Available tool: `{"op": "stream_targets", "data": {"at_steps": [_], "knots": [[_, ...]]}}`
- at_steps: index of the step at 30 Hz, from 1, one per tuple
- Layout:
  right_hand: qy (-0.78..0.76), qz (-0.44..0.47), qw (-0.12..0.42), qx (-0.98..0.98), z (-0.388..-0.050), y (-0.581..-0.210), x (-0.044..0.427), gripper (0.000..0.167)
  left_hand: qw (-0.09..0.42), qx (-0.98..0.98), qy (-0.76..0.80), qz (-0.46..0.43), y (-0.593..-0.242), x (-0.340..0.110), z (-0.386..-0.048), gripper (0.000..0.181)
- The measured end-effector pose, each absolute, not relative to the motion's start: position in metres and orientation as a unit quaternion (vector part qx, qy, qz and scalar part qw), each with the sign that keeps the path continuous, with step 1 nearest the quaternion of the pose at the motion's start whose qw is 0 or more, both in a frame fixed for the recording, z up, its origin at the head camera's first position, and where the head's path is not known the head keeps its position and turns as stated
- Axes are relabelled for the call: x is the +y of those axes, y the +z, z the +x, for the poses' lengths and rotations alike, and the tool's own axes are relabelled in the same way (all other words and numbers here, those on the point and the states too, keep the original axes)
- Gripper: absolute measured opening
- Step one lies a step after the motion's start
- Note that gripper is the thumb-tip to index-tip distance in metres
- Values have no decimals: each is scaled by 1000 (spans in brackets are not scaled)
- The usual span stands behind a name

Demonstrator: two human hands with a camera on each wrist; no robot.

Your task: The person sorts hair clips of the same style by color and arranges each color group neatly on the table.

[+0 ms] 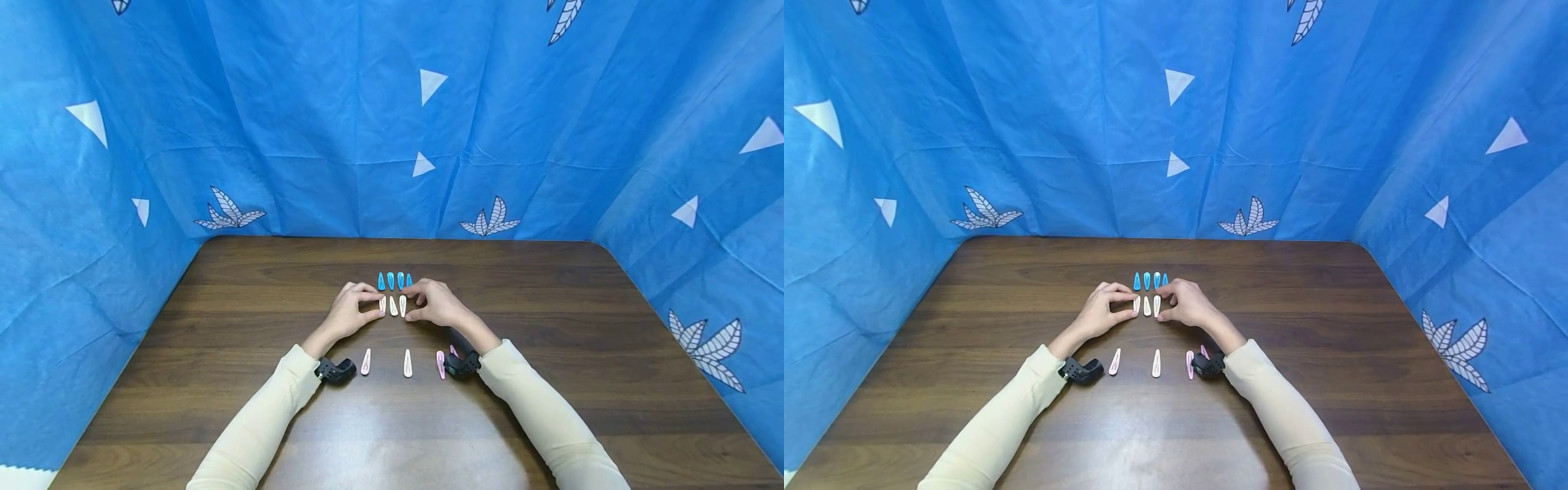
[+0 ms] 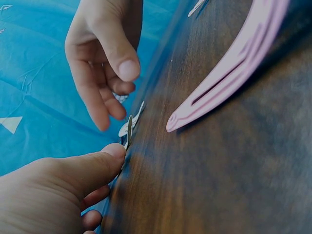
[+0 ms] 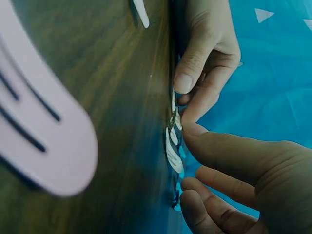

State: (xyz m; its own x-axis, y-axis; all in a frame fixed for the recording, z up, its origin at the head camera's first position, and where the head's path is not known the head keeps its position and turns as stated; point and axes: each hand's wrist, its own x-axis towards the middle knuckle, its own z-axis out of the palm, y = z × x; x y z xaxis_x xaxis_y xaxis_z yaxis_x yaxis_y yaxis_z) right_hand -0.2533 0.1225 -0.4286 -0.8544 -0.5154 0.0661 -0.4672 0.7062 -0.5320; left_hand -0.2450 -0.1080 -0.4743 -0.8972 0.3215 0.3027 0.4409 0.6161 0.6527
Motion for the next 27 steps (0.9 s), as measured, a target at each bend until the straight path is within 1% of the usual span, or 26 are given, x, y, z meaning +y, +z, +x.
{"op": "stream_targets", "data": {"at_steps": [10, 20, 23, 27], "knots": [[-330, -283, 20, 900, -230, -423, 135, 48, 78, -895, -383, -215, -471, -107, -245, 35], [-354, -292, -9, 888, -198, -421, 142, 61, 90, -897, -373, -219, -472, -108, -246, 34], [-351, -295, -1, 889, -191, -422, 141, 63, 90, -896, -375, -220, -472, -108, -246, 34], [-346, -306, 14, 887, -183, -426, 140, 61, 88, -896, -377, -218, -473, -107, -245, 34]]}}
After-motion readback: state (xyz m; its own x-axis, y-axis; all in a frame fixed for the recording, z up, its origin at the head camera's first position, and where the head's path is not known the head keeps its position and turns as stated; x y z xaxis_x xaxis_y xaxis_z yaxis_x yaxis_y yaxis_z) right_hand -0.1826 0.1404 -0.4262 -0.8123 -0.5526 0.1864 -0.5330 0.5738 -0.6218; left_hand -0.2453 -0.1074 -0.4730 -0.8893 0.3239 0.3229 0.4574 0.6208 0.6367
